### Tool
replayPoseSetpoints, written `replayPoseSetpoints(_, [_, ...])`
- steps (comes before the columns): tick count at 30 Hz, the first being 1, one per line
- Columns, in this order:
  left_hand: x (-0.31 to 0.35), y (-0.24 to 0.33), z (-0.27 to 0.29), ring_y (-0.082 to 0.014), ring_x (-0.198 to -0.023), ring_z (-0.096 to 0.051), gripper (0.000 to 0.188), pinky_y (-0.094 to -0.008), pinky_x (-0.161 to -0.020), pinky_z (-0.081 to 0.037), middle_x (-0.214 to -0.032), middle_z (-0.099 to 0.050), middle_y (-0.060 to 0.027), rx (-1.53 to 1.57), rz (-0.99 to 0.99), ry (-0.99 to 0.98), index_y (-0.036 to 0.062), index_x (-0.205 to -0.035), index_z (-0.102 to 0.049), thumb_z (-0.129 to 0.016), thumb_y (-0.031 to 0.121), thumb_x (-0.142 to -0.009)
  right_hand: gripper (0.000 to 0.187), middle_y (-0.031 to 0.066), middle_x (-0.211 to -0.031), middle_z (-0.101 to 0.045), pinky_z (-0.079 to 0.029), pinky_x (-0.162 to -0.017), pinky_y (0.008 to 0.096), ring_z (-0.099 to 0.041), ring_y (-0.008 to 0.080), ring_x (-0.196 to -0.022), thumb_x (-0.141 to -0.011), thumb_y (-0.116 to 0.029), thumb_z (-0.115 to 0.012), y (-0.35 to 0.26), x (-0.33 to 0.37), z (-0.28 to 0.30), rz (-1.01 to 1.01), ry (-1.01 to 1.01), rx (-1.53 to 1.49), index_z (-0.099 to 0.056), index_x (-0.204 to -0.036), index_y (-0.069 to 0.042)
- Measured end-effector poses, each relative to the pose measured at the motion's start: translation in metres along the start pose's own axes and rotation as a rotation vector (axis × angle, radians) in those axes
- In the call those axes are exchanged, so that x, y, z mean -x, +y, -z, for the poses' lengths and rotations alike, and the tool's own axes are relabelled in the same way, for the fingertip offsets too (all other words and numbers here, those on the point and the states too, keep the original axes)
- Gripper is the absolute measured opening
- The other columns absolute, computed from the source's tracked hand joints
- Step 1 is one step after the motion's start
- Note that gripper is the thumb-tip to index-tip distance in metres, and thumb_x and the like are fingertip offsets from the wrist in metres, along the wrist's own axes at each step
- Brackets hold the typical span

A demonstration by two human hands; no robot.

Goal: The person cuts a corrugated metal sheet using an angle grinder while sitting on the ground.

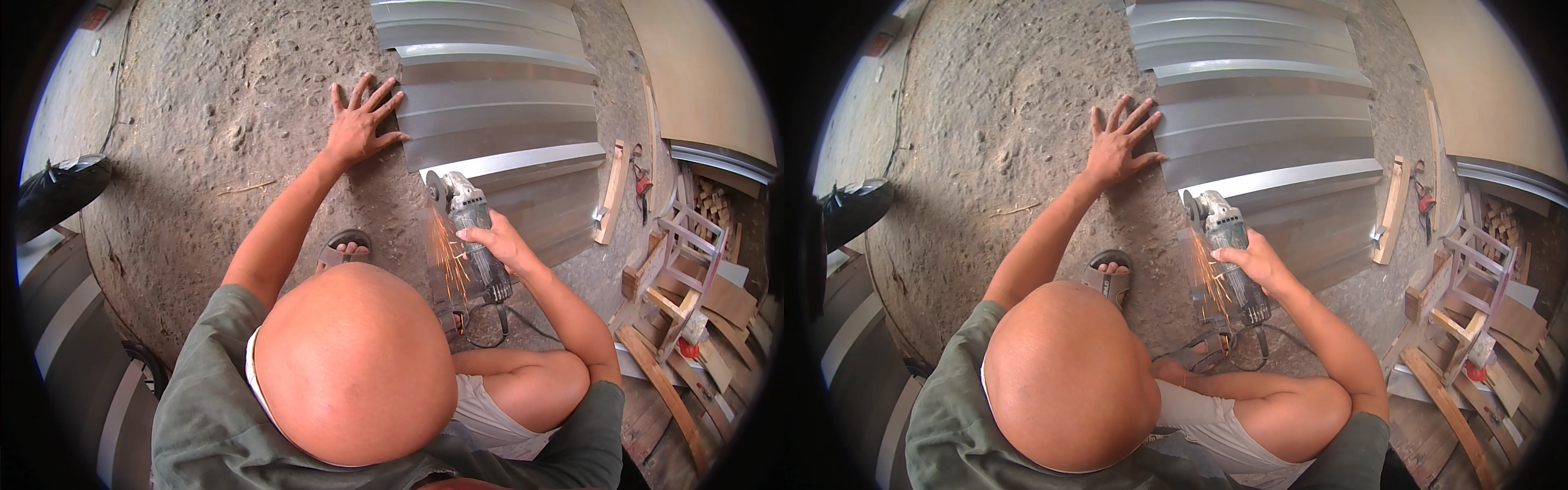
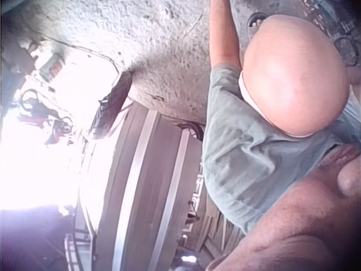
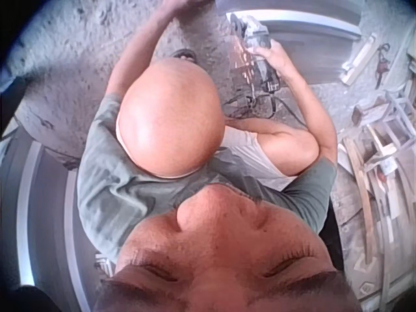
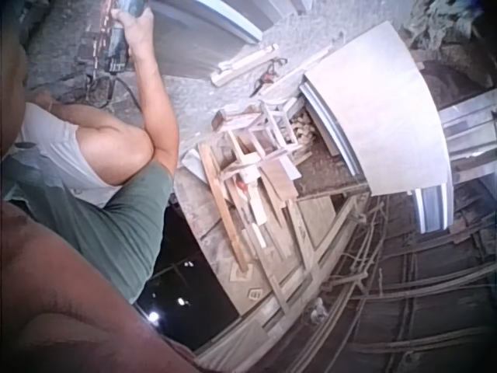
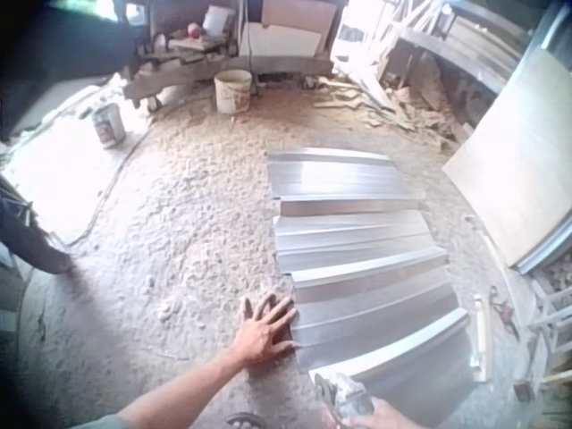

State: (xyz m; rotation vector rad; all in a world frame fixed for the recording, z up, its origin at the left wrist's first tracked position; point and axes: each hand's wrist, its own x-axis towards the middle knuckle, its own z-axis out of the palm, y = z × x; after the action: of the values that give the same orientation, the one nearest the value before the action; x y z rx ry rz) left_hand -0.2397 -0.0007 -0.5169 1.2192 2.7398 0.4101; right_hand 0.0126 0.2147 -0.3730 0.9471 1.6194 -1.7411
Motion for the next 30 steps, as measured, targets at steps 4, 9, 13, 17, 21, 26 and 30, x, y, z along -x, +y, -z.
replayPoseSetpoints(4, [0.0,-0.001,0.0,-0.0295,-0.163,-0.01,0.088,-0.0791,-0.122,-0.003,-0.175,-0.021,0.0125,-0.002,0.001,-0.004,0.0399,-0.164,-0.036,-0.062,0.075,-0.088,0.045,0.0074,-0.095,-0.065,-0.058,-0.064,0.0322,-0.068,0.0159,-0.073,-0.087,-0.019,-0.078,-0.007,0.001,-0.004,-0.05,0.004,-0.009,-0.056,-0.121,0.001])
replayPoseSetpoints(9, [0.0,-0.001,-0.001,-0.03,-0.163,-0.011,0.088,-0.0791,-0.122,-0.003,-0.175,-0.021,0.0125,-0.002,0.0,-0.009,0.0399,-0.164,-0.035,-0.062,0.076,-0.087,0.045,0.0068,-0.094,-0.064,-0.058,-0.063,0.0321,-0.068,0.0161,-0.072,-0.087,-0.02,-0.078,-0.011,0.001,-0.006,-0.066,0.014,-0.023,-0.056,-0.12,0.0])
replayPoseSetpoints(13, [0.001,-0.003,-0.004,-0.0297,-0.163,-0.01,0.088,-0.0802,-0.121,-0.001,-0.175,-0.021,0.0111,-0.004,-0.015,0.016,0.0383,-0.163,-0.037,-0.057,0.079,-0.089,0.043,0.006,-0.093,-0.064,-0.058,-0.062,0.0321,-0.068,0.0161,-0.07,-0.087,-0.02,-0.078,-0.015,-0.005,-0.006,-0.052,0.017,-0.012,-0.056,-0.119,-0.001])
replayPoseSetpoints(17, [0.001,-0.003,-0.006,-0.0296,-0.163,-0.01,0.087,-0.0809,-0.12,0.0,-0.175,-0.022,0.0103,0.006,-0.019,0.018,0.0374,-0.163,-0.038,-0.054,0.081,-0.089,0.042,0.0057,-0.091,-0.063,-0.058,-0.06,0.032,-0.068,0.0161,-0.068,-0.087,-0.02,-0.078,-0.014,-0.009,-0.006,-0.078,0.006,-0.017,-0.056,-0.117,-0.001])
replayPoseSetpoints(21, [0.001,-0.004,-0.006,-0.0299,-0.163,-0.01,0.087,-0.0812,-0.12,0.0,-0.175,-0.021,0.0102,0.011,-0.02,0.028,0.037,-0.163,-0.038,-0.053,0.081,-0.09,0.042,0.0085,-0.094,-0.066,-0.057,-0.065,0.034,-0.067,0.0166,-0.073,-0.085,-0.019,-0.08,-0.023,-0.007,-0.009,-0.087,0.019,-0.017,-0.059,-0.116,0.002])
replayPoseSetpoints(26, [0.001,-0.005,-0.005,-0.03,-0.163,-0.01,0.087,-0.0816,-0.12,-0.001,-0.175,-0.022,0.01,0.012,-0.025,0.028,0.0365,-0.163,-0.039,-0.055,0.08,-0.089,0.043,0.0089,-0.095,-0.065,-0.057,-0.065,0.0344,-0.066,0.0169,-0.073,-0.085,-0.019,-0.08,-0.03,-0.008,-0.012,-0.103,0.055,0.012,-0.059,-0.116,0.001])
replayPoseSetpoints(30, [0.001,-0.002,0.0,-0.0295,-0.163,-0.01,0.087,-0.0794,-0.122,-0.001,-0.175,-0.023,0.0111,0.021,-0.007,-0.002,0.0385,-0.163,-0.037,-0.061,0.076,-0.088,0.046,0.0078,-0.092,-0.064,-0.057,-0.06,0.0331,-0.068,0.0174,-0.07,-0.085,-0.022,-0.08,-0.028,-0.012,-0.013,-0.095,0.057,0.015,-0.057,-0.118,0.0])
